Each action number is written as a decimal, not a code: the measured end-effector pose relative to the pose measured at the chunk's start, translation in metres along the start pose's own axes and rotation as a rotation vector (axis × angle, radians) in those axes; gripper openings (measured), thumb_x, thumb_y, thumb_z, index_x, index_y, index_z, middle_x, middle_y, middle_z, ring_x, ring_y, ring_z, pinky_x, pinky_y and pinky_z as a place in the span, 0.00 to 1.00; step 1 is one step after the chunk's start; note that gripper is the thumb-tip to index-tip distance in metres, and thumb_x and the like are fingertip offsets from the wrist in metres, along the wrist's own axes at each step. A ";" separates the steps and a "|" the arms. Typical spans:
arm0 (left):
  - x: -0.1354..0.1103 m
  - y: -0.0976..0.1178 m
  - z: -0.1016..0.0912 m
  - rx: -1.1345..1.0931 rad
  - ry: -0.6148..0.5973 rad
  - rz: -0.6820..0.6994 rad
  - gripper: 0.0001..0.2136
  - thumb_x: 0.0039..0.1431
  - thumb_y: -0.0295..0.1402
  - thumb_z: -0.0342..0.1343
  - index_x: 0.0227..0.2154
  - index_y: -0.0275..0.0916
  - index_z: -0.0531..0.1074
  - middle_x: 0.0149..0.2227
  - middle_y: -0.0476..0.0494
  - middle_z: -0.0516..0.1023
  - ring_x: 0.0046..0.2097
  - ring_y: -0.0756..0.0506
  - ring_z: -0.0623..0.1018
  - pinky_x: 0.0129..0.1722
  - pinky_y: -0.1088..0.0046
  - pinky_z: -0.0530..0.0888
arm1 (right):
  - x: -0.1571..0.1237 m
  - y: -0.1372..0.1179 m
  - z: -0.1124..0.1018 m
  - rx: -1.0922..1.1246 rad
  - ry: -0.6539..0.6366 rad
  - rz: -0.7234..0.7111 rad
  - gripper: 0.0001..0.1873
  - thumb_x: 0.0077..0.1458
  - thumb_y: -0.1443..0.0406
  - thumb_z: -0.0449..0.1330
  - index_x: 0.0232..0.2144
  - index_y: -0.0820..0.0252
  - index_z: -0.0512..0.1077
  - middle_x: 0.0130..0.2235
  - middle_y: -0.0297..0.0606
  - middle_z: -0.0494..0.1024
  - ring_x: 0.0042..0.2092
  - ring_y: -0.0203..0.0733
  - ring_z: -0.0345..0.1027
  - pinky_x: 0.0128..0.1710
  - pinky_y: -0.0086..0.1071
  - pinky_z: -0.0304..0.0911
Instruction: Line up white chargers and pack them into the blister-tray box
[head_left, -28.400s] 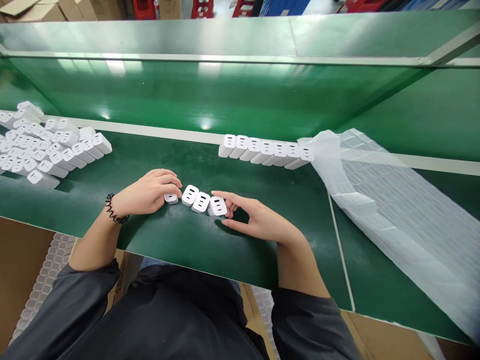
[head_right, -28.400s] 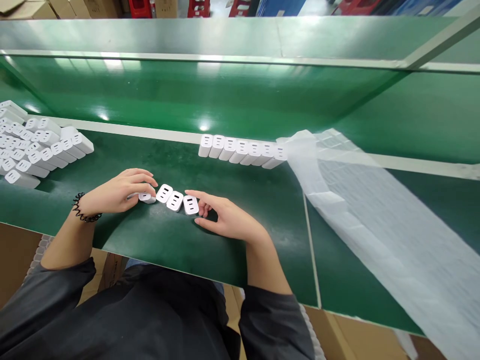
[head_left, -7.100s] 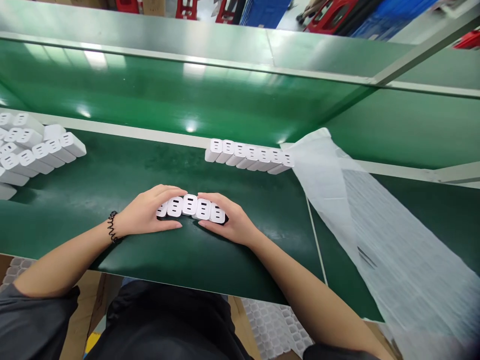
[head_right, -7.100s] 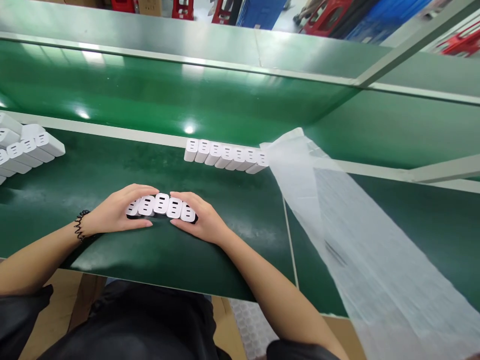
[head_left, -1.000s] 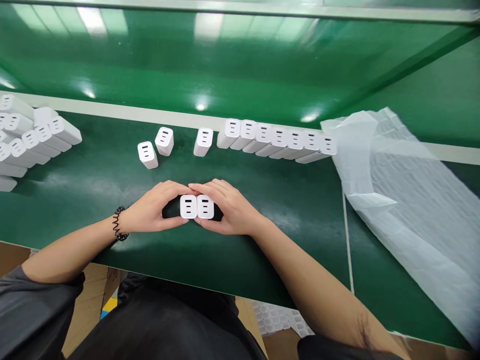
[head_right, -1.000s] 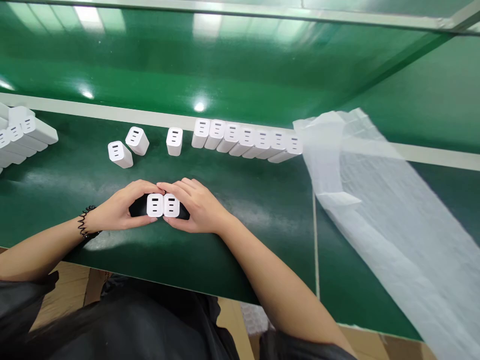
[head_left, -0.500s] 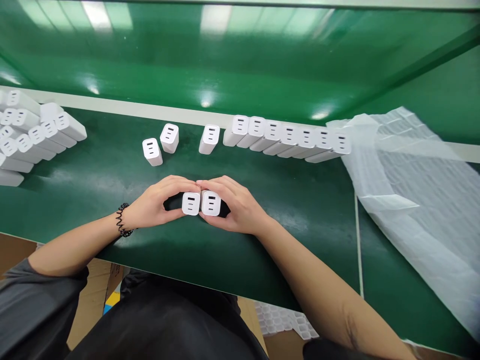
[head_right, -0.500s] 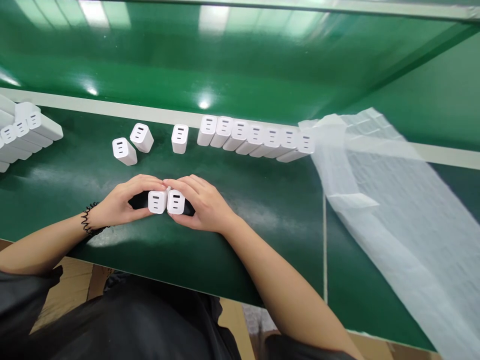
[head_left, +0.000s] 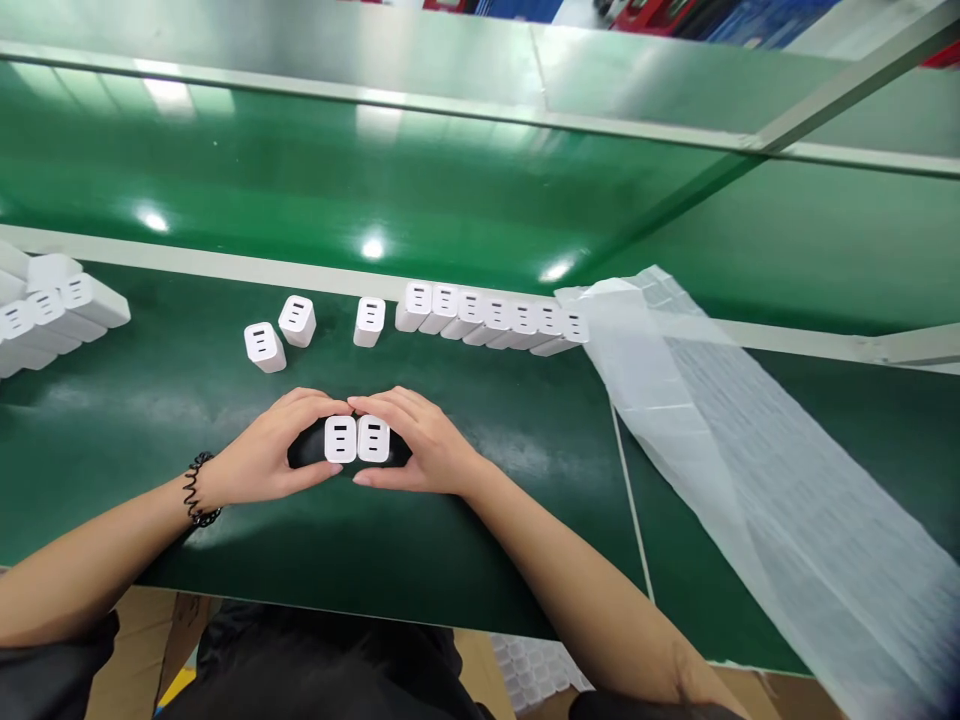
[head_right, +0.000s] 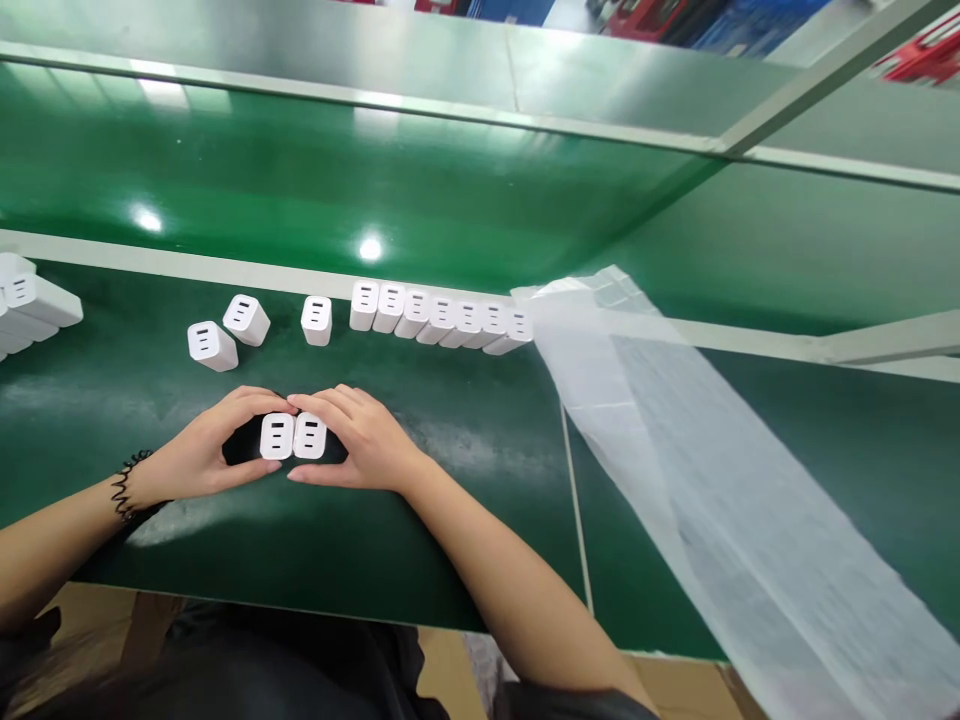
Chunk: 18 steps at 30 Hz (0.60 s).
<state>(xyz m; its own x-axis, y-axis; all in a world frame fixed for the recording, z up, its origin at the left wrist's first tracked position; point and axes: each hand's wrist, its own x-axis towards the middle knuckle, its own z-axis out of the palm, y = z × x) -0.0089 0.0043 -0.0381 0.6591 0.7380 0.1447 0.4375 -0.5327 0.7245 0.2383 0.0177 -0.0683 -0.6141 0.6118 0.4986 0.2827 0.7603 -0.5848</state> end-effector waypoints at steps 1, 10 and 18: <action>0.000 0.000 0.000 0.001 -0.006 -0.011 0.24 0.61 0.36 0.61 0.58 0.41 0.62 0.54 0.40 0.73 0.55 0.42 0.72 0.54 0.62 0.74 | 0.000 0.001 0.000 0.010 0.012 0.000 0.36 0.56 0.46 0.63 0.60 0.56 0.60 0.48 0.45 0.78 0.45 0.47 0.73 0.44 0.44 0.71; -0.001 -0.004 0.002 0.014 -0.030 -0.061 0.24 0.62 0.39 0.61 0.58 0.44 0.62 0.54 0.43 0.74 0.57 0.41 0.71 0.56 0.60 0.73 | 0.003 0.004 -0.021 -0.401 0.384 0.248 0.17 0.62 0.66 0.57 0.54 0.54 0.67 0.49 0.44 0.77 0.50 0.48 0.71 0.50 0.45 0.66; -0.001 -0.005 0.001 0.006 -0.013 -0.056 0.23 0.62 0.40 0.60 0.57 0.43 0.64 0.53 0.41 0.74 0.55 0.41 0.72 0.55 0.58 0.74 | 0.052 0.043 -0.053 -0.636 0.074 0.450 0.29 0.61 0.59 0.56 0.63 0.58 0.60 0.64 0.47 0.67 0.69 0.60 0.51 0.66 0.64 0.40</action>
<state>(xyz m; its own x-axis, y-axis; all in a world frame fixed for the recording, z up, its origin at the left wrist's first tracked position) -0.0112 0.0061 -0.0430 0.6413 0.7614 0.0951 0.4779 -0.4933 0.7268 0.2575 0.0931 -0.0338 -0.2956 0.8870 0.3547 0.8748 0.4005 -0.2727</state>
